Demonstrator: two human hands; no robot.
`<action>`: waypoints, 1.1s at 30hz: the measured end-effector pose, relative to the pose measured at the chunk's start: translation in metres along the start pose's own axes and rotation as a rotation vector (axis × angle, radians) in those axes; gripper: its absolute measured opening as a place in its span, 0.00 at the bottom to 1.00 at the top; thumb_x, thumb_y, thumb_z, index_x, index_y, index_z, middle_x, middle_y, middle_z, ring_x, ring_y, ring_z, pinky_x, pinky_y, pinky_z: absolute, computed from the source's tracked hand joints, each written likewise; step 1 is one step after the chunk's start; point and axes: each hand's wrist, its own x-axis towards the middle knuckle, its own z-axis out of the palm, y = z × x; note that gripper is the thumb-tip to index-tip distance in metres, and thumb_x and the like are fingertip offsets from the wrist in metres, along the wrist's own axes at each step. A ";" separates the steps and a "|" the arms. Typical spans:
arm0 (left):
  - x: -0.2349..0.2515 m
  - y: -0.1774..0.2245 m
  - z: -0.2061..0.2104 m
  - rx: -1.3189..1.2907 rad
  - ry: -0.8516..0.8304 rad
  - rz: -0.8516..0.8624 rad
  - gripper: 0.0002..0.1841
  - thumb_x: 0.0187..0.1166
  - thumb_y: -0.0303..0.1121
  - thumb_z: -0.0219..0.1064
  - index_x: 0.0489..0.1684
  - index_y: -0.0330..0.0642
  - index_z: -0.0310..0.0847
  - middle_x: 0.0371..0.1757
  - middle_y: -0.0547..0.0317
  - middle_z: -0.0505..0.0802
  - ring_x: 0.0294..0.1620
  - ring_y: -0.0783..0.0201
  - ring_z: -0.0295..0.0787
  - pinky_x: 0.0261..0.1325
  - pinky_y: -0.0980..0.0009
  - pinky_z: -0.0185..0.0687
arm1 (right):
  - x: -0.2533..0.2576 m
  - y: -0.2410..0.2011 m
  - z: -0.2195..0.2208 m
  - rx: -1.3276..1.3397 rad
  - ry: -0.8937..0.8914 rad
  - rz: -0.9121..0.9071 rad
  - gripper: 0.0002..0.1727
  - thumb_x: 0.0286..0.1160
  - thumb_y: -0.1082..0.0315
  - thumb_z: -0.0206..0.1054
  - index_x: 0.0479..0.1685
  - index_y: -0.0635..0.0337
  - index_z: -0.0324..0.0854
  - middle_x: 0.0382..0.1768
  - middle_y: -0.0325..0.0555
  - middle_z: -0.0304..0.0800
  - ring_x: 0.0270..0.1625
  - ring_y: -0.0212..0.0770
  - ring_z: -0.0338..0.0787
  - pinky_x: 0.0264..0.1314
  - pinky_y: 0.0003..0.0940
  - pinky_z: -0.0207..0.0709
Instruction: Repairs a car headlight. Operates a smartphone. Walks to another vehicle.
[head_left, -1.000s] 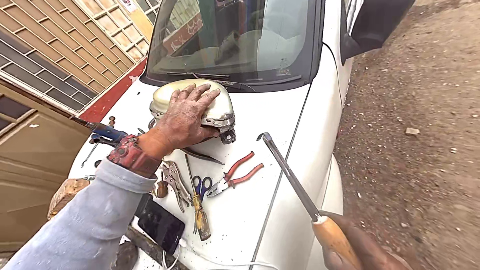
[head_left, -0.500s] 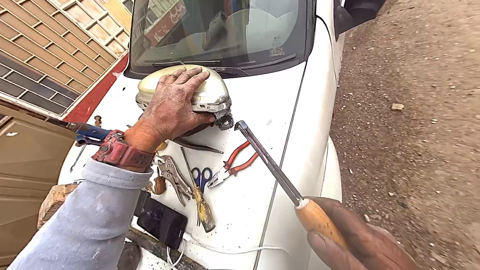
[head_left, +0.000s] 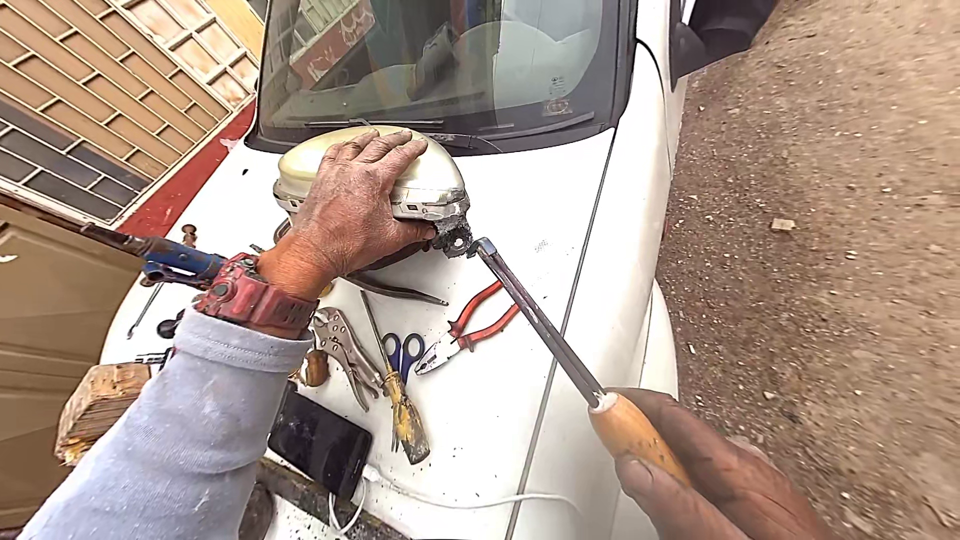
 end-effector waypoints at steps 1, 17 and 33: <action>0.000 0.000 0.000 0.002 0.000 0.001 0.54 0.53 0.73 0.72 0.89 0.61 0.68 0.89 0.62 0.73 0.89 0.51 0.63 0.88 0.42 0.54 | 0.001 0.000 -0.001 0.010 -0.002 -0.002 0.26 0.88 0.53 0.61 0.74 0.63 0.74 0.41 0.50 0.91 0.33 0.42 0.90 0.32 0.43 0.88; 0.000 0.003 0.001 0.006 0.036 -0.017 0.52 0.53 0.73 0.71 0.87 0.62 0.71 0.86 0.62 0.76 0.87 0.50 0.67 0.86 0.43 0.57 | 0.000 -0.008 0.000 0.106 -0.009 0.004 0.26 0.89 0.55 0.60 0.72 0.68 0.72 0.38 0.54 0.88 0.30 0.46 0.89 0.29 0.46 0.85; -0.003 0.005 -0.002 0.010 0.030 -0.017 0.52 0.54 0.72 0.72 0.87 0.60 0.71 0.86 0.62 0.77 0.87 0.51 0.67 0.86 0.44 0.57 | -0.005 -0.041 0.005 0.046 0.037 0.043 0.23 0.89 0.57 0.60 0.68 0.69 0.74 0.34 0.52 0.87 0.26 0.45 0.87 0.25 0.45 0.84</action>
